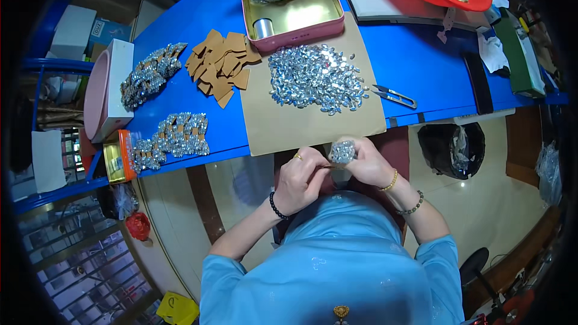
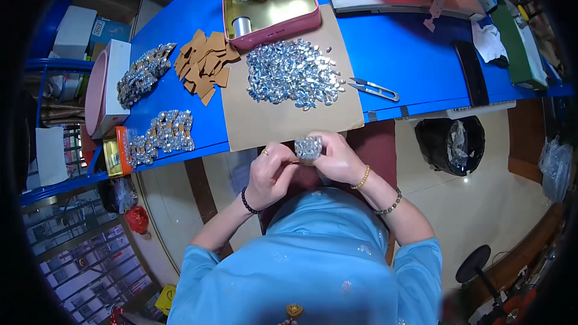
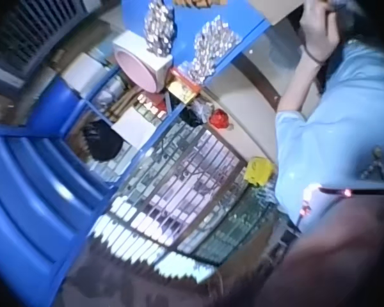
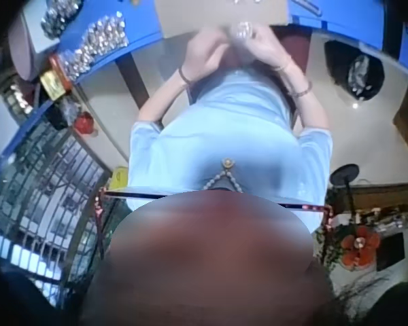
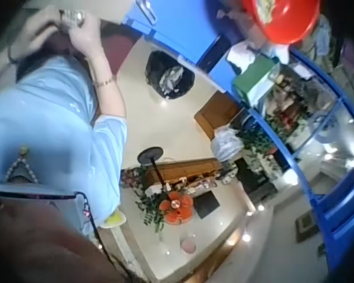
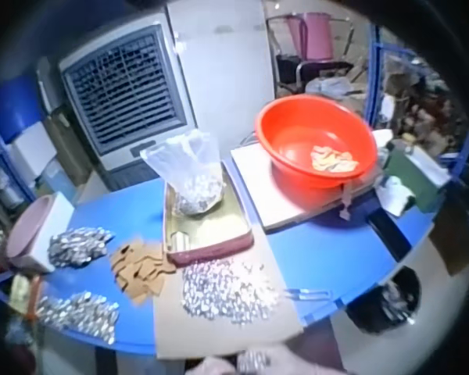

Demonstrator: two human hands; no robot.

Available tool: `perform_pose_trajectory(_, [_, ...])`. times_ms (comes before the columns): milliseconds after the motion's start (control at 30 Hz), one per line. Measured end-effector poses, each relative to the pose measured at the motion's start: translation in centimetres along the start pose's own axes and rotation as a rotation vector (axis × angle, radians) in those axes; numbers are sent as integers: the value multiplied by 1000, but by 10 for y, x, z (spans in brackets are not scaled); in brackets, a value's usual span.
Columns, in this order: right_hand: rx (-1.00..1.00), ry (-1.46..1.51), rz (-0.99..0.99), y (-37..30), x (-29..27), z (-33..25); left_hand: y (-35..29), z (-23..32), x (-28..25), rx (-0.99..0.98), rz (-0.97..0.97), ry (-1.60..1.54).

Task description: Attaching small metal decorative hardware pieces to leather cutouts by hand.

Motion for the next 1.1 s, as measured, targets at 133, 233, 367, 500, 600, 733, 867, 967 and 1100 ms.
perform_pose_trajectory(133, [135, 63, 311, -6, -28, 33, -3, -23, 7, -332, -120, -95])
perform_pose_trajectory(233, [128, 344, 408, -9, -33, 36, -5, -29, 7, -340, -102, -279])
perform_pose_trajectory(367, [338, 187, 303, -22, -23, 29, -1, -23, -1, -234, -73, -280])
perform_pose_trajectory(500, [177, 293, 217, -14, -1, 6, 1, -9, 1, -143, -71, -249])
perform_pose_trajectory(600, [157, 300, 282, -13, -4, 16, 1, -9, 0, -137, -79, -238])
perform_pose_trajectory(733, [186, 259, 424, -16, -21, 33, 0, -5, 3, -148, -119, -245])
perform_pose_trajectory(867, [164, 435, 496, -25, -40, 30, -8, -11, 11, -241, -215, -381])
perform_pose_trajectory(967, [118, 671, 519, -31, -50, 11, -19, -37, 18, -472, -291, -520])
perform_pose_trajectory(1100, [32, 883, 609, -52, -83, 1, -23, -50, 9, -688, -263, -717])
Point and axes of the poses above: each hand's wrist, its own y-axis towards the middle knuckle, its own x-axis out of the palm, z = x × y, the point moved 10 cm from there along y, towards the middle knuckle, and after that the axes turned 5 degrees about -x, right-handed, at the moved point
